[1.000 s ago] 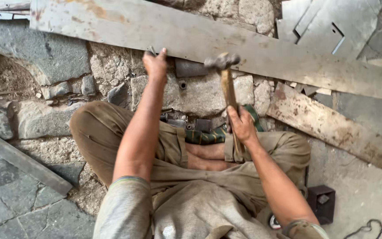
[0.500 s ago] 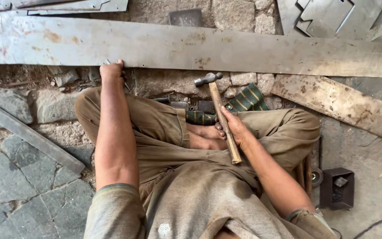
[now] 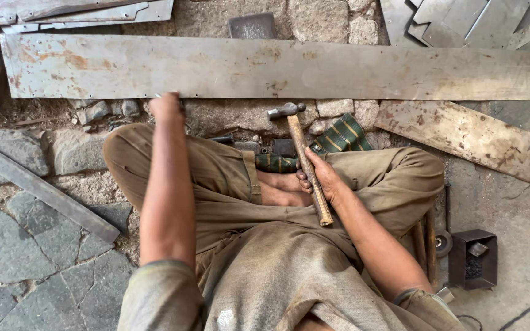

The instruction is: The person sits cross-legged on a stone floor and uses a hammer and a metal punch to drive indentations into a long metal sheet. The person repeatedly positions the punch and strikes it with the hammer along the length of the sheet.

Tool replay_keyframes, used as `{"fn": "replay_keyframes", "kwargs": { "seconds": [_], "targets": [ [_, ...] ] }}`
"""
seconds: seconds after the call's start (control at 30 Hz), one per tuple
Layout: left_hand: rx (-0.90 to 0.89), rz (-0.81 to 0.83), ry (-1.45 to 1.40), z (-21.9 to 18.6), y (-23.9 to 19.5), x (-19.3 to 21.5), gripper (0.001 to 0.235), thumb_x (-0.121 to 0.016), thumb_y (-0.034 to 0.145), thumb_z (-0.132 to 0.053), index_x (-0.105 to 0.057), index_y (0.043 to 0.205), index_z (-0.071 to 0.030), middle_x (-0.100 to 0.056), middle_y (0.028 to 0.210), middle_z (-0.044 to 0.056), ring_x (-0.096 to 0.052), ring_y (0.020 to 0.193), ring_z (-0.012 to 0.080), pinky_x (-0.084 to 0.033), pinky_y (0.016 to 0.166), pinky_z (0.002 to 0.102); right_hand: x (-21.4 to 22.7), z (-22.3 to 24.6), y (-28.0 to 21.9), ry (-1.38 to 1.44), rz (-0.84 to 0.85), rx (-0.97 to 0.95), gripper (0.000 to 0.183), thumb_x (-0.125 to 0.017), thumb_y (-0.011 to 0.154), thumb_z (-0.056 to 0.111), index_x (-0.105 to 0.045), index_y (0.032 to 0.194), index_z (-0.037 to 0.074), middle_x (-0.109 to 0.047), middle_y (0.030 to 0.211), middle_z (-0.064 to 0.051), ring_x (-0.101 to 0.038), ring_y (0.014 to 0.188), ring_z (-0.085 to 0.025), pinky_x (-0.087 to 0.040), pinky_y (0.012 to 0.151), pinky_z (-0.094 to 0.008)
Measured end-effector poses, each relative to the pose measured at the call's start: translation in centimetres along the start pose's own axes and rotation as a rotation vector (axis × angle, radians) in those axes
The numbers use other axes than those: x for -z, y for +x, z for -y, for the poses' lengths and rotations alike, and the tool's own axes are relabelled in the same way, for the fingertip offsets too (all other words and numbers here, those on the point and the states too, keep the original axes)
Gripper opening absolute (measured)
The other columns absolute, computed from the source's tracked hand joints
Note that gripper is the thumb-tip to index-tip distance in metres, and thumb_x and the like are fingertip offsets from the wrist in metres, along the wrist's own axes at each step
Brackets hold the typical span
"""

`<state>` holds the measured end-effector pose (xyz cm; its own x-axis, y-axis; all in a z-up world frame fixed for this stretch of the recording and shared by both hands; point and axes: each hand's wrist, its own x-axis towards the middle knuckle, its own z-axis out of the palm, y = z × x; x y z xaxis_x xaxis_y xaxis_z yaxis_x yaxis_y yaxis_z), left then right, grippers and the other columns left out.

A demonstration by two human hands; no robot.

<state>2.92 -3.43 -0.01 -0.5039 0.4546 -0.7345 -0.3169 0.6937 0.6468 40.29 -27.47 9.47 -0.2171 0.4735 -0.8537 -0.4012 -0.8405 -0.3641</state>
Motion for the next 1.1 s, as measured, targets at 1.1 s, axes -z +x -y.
{"fn": "replay_keyframes", "kwargs": {
  "seconds": [1.1],
  "targets": [
    [-1.351, 0.791, 0.602, 1.3, -12.4, -5.6, 0.012, -0.075, 0.100, -0.018, -0.069, 0.102, -0.008, -0.078, 0.094, 0.010, -0.075, 0.079, 0.0258, -0.059, 0.069, 0.039, -7.3, 8.6, -6.9, -1.313, -0.334, 0.649, 0.038, -0.055, 0.108, 0.043, -0.056, 0.122, 0.008, -0.067, 0.081, -0.007, -0.065, 0.060, -0.017, -0.057, 0.052, -0.034]
  ]
}}
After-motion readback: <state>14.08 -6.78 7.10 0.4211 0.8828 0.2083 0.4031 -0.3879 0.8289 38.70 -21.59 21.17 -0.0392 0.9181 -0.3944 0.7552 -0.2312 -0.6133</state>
